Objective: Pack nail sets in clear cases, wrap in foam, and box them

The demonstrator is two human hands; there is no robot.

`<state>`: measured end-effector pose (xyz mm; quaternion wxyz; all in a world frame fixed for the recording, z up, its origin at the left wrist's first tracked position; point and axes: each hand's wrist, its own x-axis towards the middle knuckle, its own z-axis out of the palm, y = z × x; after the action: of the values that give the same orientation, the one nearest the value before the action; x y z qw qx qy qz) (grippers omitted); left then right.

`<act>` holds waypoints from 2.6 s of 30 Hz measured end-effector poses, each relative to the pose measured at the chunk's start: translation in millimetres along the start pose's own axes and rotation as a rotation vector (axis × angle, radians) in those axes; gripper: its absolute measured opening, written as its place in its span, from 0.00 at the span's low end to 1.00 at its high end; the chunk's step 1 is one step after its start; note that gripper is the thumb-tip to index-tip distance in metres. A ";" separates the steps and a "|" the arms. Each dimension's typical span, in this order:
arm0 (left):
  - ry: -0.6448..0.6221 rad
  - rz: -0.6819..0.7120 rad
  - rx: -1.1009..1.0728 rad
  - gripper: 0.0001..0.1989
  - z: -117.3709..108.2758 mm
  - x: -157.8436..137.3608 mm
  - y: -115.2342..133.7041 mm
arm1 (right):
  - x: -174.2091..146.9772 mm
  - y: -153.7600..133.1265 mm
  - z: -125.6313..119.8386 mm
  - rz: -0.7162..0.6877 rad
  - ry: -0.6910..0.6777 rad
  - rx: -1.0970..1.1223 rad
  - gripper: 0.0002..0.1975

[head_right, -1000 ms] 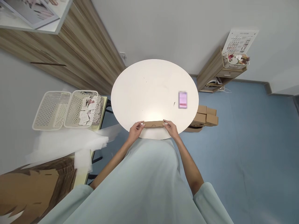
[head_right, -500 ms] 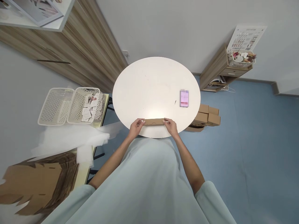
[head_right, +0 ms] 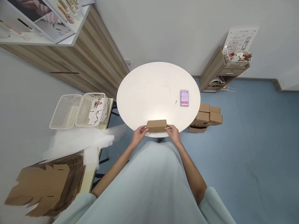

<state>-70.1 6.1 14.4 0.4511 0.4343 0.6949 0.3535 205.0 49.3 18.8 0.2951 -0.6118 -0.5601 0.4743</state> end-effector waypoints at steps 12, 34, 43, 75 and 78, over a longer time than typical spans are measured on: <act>0.066 -0.008 -0.031 0.17 20.8 -59.6 -37.5 | -70.5 31.4 13.9 0.096 0.052 0.139 0.22; -0.271 -0.049 -0.278 0.24 140.4 -149.1 2.2 | -206.1 69.0 -122.8 0.355 0.243 0.428 0.28; -0.394 0.002 -0.165 0.23 257.6 -90.9 55.8 | -155.3 123.0 -227.0 0.417 0.313 0.426 0.30; -0.492 0.025 0.061 0.24 595.8 154.6 214.8 | 155.4 248.7 -528.4 0.460 0.332 0.384 0.26; -0.504 0.041 0.116 0.24 609.4 186.4 204.9 | 191.8 261.7 -531.4 0.458 0.327 0.362 0.23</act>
<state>517.2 315.0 -73.3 0.5772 0.5480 0.5705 0.2026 780.3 273.0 -62.8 0.3707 -0.7273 -0.2600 0.5158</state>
